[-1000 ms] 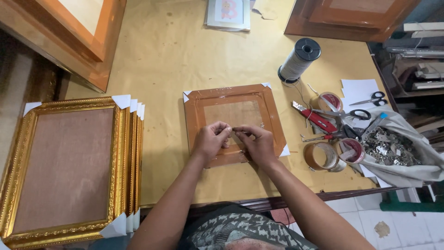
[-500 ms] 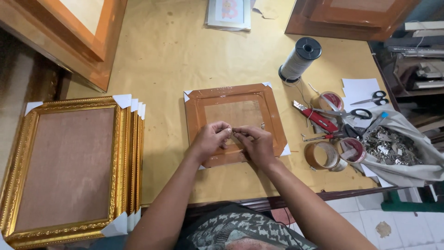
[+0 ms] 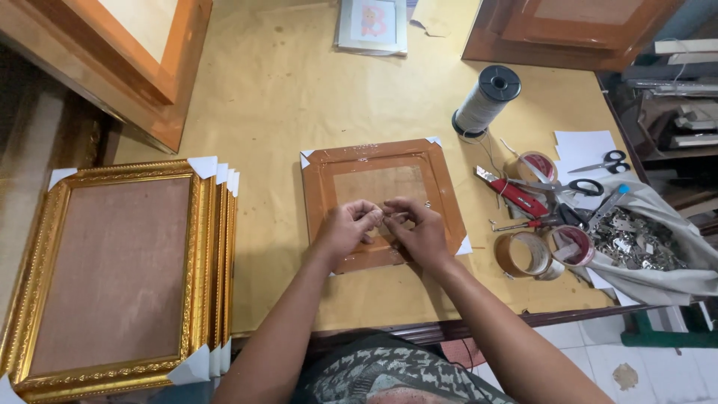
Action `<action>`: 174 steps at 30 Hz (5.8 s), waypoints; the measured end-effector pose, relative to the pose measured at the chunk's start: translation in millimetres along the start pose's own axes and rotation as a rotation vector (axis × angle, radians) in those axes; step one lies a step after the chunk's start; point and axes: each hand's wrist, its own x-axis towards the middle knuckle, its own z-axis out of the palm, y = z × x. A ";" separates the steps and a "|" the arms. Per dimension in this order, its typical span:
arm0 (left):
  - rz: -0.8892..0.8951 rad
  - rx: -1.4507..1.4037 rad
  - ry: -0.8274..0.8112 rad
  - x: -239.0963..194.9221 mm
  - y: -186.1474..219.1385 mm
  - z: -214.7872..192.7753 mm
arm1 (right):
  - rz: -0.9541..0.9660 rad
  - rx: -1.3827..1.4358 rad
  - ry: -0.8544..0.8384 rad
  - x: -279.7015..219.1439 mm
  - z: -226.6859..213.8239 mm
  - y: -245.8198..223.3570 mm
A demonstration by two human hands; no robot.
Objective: Attaching metal clips and hanging wire to the back of a wooden picture frame.
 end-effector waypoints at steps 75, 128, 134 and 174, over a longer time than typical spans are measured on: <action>0.970 0.708 -0.384 87.3 -31.8 436.3 | 0.297 -0.999 0.193 -87.4 -440.8 41.2; 0.971 1.199 -0.395 75.4 -31.5 389.2 | 0.087 -1.194 -0.057 -12.6 -429.3 27.5; 0.976 1.224 -0.432 74.4 -30.5 393.4 | 0.206 -1.290 -0.073 -25.6 -433.7 43.9; 0.932 1.176 -0.685 88.0 -54.1 397.3 | 0.048 -1.284 -0.280 -35.2 -421.8 40.7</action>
